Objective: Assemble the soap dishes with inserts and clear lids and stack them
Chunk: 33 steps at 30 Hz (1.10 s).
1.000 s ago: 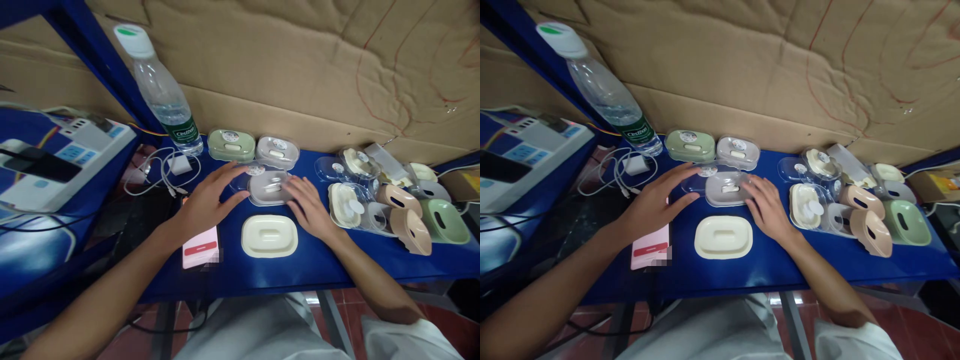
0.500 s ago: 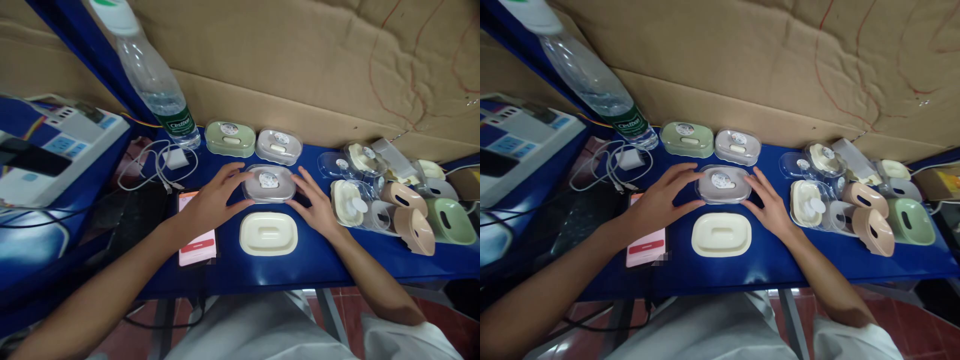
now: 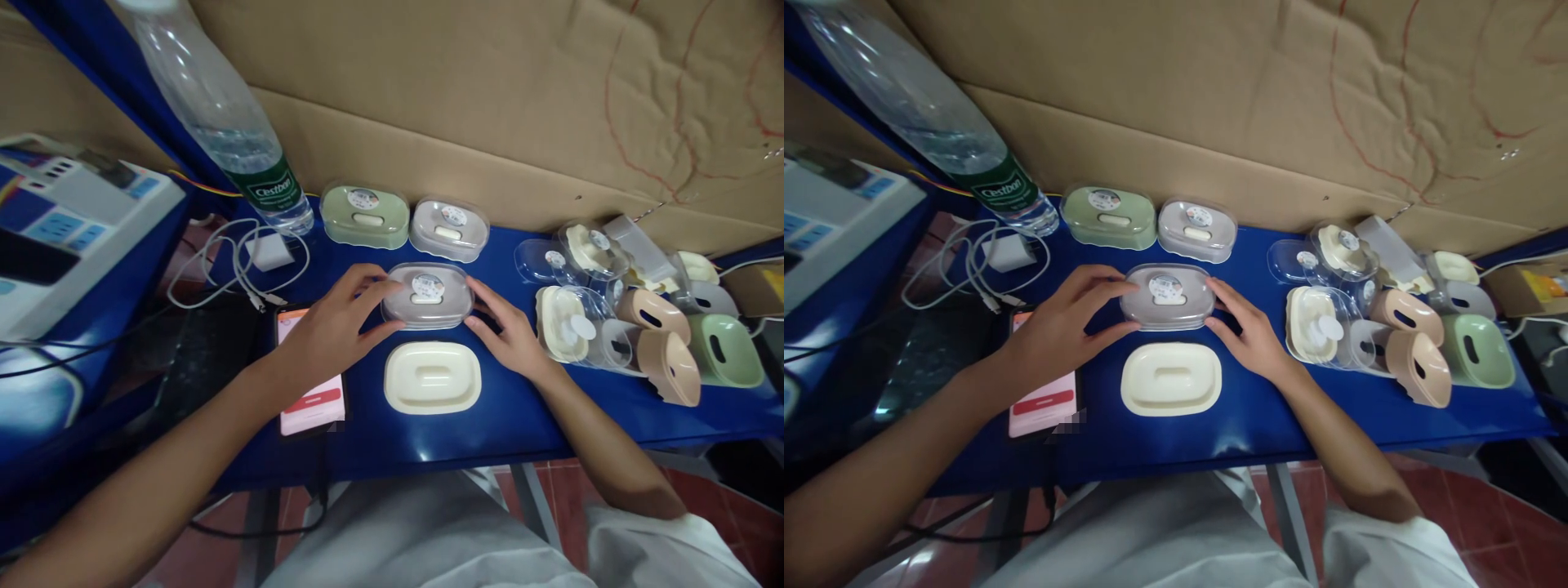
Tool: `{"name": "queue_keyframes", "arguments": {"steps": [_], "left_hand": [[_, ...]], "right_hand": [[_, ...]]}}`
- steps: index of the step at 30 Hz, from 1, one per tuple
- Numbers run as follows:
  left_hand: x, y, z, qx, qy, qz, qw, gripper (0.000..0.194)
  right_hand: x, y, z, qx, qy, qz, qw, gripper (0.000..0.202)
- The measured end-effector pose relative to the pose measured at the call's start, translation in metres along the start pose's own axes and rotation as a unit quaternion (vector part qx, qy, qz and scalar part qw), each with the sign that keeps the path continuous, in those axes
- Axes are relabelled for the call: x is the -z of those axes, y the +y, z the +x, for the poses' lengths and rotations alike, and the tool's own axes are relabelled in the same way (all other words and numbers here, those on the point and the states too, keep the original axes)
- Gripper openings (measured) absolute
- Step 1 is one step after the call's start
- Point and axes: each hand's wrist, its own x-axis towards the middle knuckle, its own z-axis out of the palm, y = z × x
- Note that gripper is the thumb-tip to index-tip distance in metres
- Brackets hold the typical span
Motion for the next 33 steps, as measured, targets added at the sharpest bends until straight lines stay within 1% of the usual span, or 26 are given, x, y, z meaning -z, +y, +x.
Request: {"name": "queue_keyframes", "arguments": {"steps": [3, 5, 8, 13, 17, 19, 21, 24, 26, 29, 33], "left_hand": [[0.001, 0.0, 0.0, 0.002, 0.006, -0.004, 1.0, 0.035], [0.002, 0.0, 0.0, 0.005, 0.0, -0.01, 1.0, 0.033], [0.004, 0.0, -0.001, 0.009, -0.019, -0.019, 1.0, 0.033], [0.003, -0.001, -0.003, 0.003, -0.036, -0.008, 0.999, 0.037], [-0.001, -0.003, -0.005, -0.019, -0.036, 0.005, 0.999, 0.035], [-0.001, -0.003, -0.005, -0.025, -0.034, 0.014, 0.999, 0.035], [0.003, -0.003, -0.004, -0.021, -0.037, 0.035, 0.998, 0.036], [0.016, -0.003, -0.003, 0.008, -0.039, 0.089, 0.995, 0.043], [0.025, -0.006, -0.003, 0.033, -0.032, 0.121, 0.992, 0.045], [0.033, -0.014, -0.003, 0.072, -0.019, 0.142, 0.987, 0.039], [0.034, -0.022, -0.002, 0.093, 0.002, 0.126, 0.988, 0.036]], "right_hand": [[0.0, -0.003, 0.002, 0.035, 0.007, -0.053, 0.998, 0.06], [0.001, -0.004, 0.002, 0.05, 0.003, -0.089, 0.995, 0.06], [0.002, -0.004, 0.0, 0.051, -0.004, -0.127, 0.991, 0.061], [0.002, -0.003, -0.005, 0.055, -0.01, -0.187, 0.981, 0.071], [-0.003, -0.005, -0.007, 0.047, 0.004, -0.237, 0.97, 0.067], [-0.006, -0.004, -0.007, 0.05, 0.01, -0.241, 0.969, 0.066], [-0.008, -0.003, -0.007, 0.072, 0.004, -0.219, 0.973, 0.069], [-0.007, -0.002, -0.005, 0.106, -0.02, -0.166, 0.98, 0.078], [-0.003, -0.006, -0.005, 0.105, -0.019, -0.152, 0.983, 0.079], [0.005, -0.018, -0.007, 0.101, 0.002, -0.163, 0.981, 0.069], [0.017, -0.031, -0.008, 0.094, 0.043, -0.207, 0.973, 0.048]]}}
